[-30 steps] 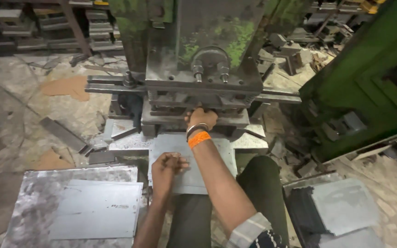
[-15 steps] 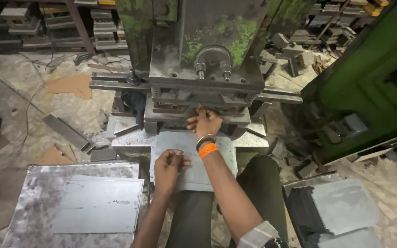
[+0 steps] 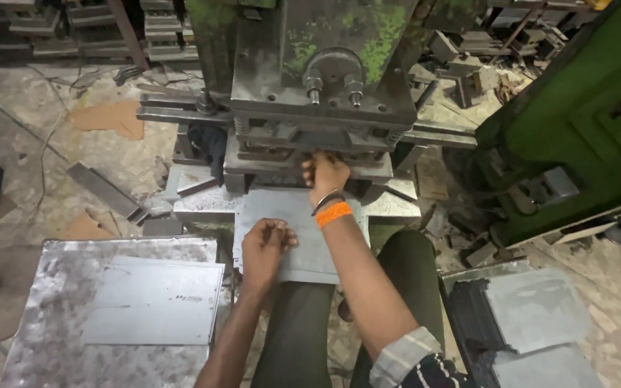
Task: Placing metal sheets into a stamping press and operating the machine to process them.
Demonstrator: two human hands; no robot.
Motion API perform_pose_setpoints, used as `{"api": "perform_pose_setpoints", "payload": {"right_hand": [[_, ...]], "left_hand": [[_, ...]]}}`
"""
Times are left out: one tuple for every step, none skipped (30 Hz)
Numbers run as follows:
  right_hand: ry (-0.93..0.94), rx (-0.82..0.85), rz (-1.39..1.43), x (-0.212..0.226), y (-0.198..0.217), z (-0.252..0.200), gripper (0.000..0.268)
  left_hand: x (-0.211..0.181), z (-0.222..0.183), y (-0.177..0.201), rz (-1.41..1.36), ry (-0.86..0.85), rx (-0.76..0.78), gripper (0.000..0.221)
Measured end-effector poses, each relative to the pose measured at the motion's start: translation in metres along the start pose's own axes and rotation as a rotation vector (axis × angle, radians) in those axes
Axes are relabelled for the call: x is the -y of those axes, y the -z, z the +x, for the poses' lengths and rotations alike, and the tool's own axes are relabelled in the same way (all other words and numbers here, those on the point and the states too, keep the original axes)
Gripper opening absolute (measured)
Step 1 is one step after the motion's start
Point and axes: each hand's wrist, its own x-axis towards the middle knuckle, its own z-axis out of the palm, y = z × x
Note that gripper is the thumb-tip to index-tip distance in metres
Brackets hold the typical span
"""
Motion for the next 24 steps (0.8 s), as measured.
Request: {"api": "perform_pose_setpoints", "payload": {"right_hand": [[-0.012, -0.034, 0.028, -0.001, 0.0, 0.006, 0.007], [-0.025, -0.068, 0.055, -0.002, -0.001, 0.012, 0.007], [-0.025, -0.064, 0.055, -0.001, 0.001, 0.003, 0.007], [-0.053, -0.085, 0.04, -0.001, 0.004, -0.005, 0.01], [-0.079, -0.105, 0.026, 0.001, 0.005, -0.012, 0.012], [-0.079, -0.1, 0.026, 0.008, 0.005, -0.028, 0.012], [-0.055, -0.089, 0.01, 0.015, 0.007, -0.045, 0.011], [-0.032, -0.078, -0.006, 0.021, 0.009, -0.061, 0.011], [-0.036, -0.074, -0.01, 0.019, 0.01, -0.06, 0.011], [-0.01, -0.067, 0.0, 0.018, 0.01, -0.06, 0.012], [0.02, -0.064, 0.015, 0.018, 0.01, -0.057, 0.014], [0.02, -0.064, 0.016, 0.018, 0.008, -0.055, 0.014], [-0.019, -0.052, 0.033, 0.02, 0.007, -0.051, 0.014], [-0.058, -0.04, 0.049, 0.021, 0.007, -0.046, 0.015], [-0.057, -0.042, 0.049, 0.017, 0.002, -0.032, 0.015], [-0.05, -0.053, 0.052, 0.013, -0.003, -0.018, 0.012], [-0.046, -0.063, 0.057, 0.008, -0.009, -0.004, 0.01], [-0.047, -0.062, 0.058, 0.005, -0.009, 0.001, 0.01], [-0.05, -0.065, 0.051, 0.002, -0.01, 0.006, 0.008], [-0.052, -0.069, 0.044, -0.001, -0.011, 0.011, 0.006], [-0.051, -0.07, 0.039, 0.002, -0.01, 0.009, 0.006], [-0.043, -0.08, 0.038, 0.005, -0.009, 0.007, 0.004], [-0.04, -0.086, 0.039, 0.006, -0.011, 0.003, 0.003], [-0.042, -0.083, 0.036, 0.004, -0.01, 0.006, 0.003]], "left_hand": [[-0.002, -0.001, 0.0, -0.005, -0.006, 0.013, 0.017], [-0.004, -0.002, 0.0, -0.01, -0.012, 0.026, 0.017], [-0.004, -0.002, 0.001, -0.01, -0.013, 0.022, 0.017], [-0.004, -0.003, 0.001, -0.008, -0.005, 0.019, 0.017], [-0.005, -0.002, 0.001, -0.007, 0.001, 0.015, 0.018], [-0.005, 0.0, 0.001, -0.008, -0.002, 0.011, 0.018], [-0.003, 0.0, 0.0, -0.028, 0.0, 0.012, 0.018], [-0.001, 0.0, -0.001, -0.048, 0.001, 0.013, 0.017], [0.0, 0.0, -0.001, -0.049, 0.004, 0.007, 0.017], [0.0, -0.001, -0.001, -0.04, -0.012, 0.012, 0.017], [0.0, 0.0, -0.002, -0.03, -0.031, 0.022, 0.017], [-0.001, -0.001, 0.0, -0.029, -0.031, 0.022, 0.017], [-0.001, -0.002, 0.0, -0.022, -0.035, 0.027, 0.017], [-0.001, -0.003, 0.0, -0.015, -0.039, 0.032, 0.018], [0.001, -0.002, 0.0, -0.015, -0.039, 0.033, 0.018], [0.003, -0.001, 0.0, -0.013, -0.039, 0.038, 0.018], [0.005, 0.0, 0.001, -0.009, -0.039, 0.04, 0.017], [0.005, -0.001, 0.002, -0.007, -0.039, 0.039, 0.017], [0.005, -0.002, 0.002, -0.005, -0.047, 0.042, 0.017], [0.005, -0.002, 0.002, -0.003, -0.054, 0.045, 0.017], [0.003, -0.004, 0.001, -0.008, -0.052, 0.044, 0.017], [0.002, -0.005, 0.0, 0.004, -0.055, 0.046, 0.017], [0.0, -0.006, 0.001, 0.019, -0.058, 0.043, 0.017], [-0.005, -0.008, 0.001, 0.018, -0.056, 0.038, 0.017]]}}
